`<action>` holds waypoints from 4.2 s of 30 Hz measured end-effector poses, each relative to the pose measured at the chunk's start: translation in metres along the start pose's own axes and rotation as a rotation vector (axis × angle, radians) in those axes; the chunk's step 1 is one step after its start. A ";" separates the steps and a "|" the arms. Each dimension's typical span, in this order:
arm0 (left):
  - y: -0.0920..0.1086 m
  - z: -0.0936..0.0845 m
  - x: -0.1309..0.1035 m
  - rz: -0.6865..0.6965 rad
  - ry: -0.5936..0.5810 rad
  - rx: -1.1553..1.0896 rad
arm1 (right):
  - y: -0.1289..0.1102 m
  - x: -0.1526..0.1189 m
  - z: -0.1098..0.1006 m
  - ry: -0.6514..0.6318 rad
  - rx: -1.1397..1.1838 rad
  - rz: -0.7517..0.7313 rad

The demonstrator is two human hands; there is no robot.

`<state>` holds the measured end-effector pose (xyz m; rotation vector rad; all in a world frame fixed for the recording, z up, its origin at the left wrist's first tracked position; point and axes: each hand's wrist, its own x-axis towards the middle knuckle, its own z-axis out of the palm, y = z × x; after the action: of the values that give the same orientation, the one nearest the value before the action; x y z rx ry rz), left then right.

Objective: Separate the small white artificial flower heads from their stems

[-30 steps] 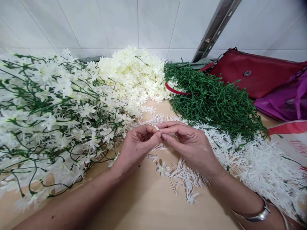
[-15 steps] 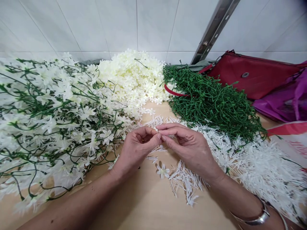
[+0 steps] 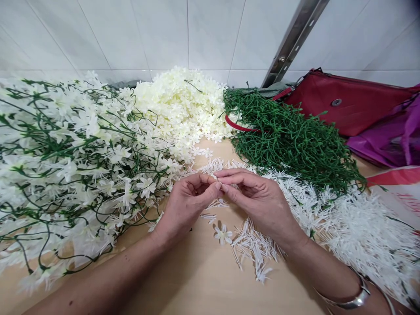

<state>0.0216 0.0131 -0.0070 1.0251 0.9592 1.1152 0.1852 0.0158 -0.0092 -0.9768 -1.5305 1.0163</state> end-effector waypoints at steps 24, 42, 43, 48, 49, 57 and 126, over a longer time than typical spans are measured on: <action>0.003 0.004 -0.002 -0.051 0.054 0.004 | 0.000 -0.002 0.001 -0.012 0.021 0.060; 0.006 0.004 -0.001 -0.042 0.067 0.010 | -0.002 -0.002 0.003 0.016 0.077 0.083; 0.006 0.003 -0.001 -0.035 0.065 0.016 | -0.002 -0.003 0.003 0.017 0.083 0.084; 0.003 0.002 0.000 -0.013 0.041 0.008 | -0.001 -0.002 0.003 0.012 0.107 0.093; 0.003 0.002 0.000 -0.016 0.037 0.005 | -0.001 -0.002 0.003 0.014 0.106 0.092; 0.008 0.005 0.001 -0.079 0.078 0.030 | -0.004 -0.005 0.005 0.014 0.009 0.023; -0.011 -0.001 0.000 0.037 -0.011 -0.016 | -0.007 0.004 -0.005 0.101 0.026 0.256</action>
<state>0.0235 0.0120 -0.0175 1.0386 0.9241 1.1446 0.1890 0.0180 -0.0007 -1.2097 -1.3285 1.1437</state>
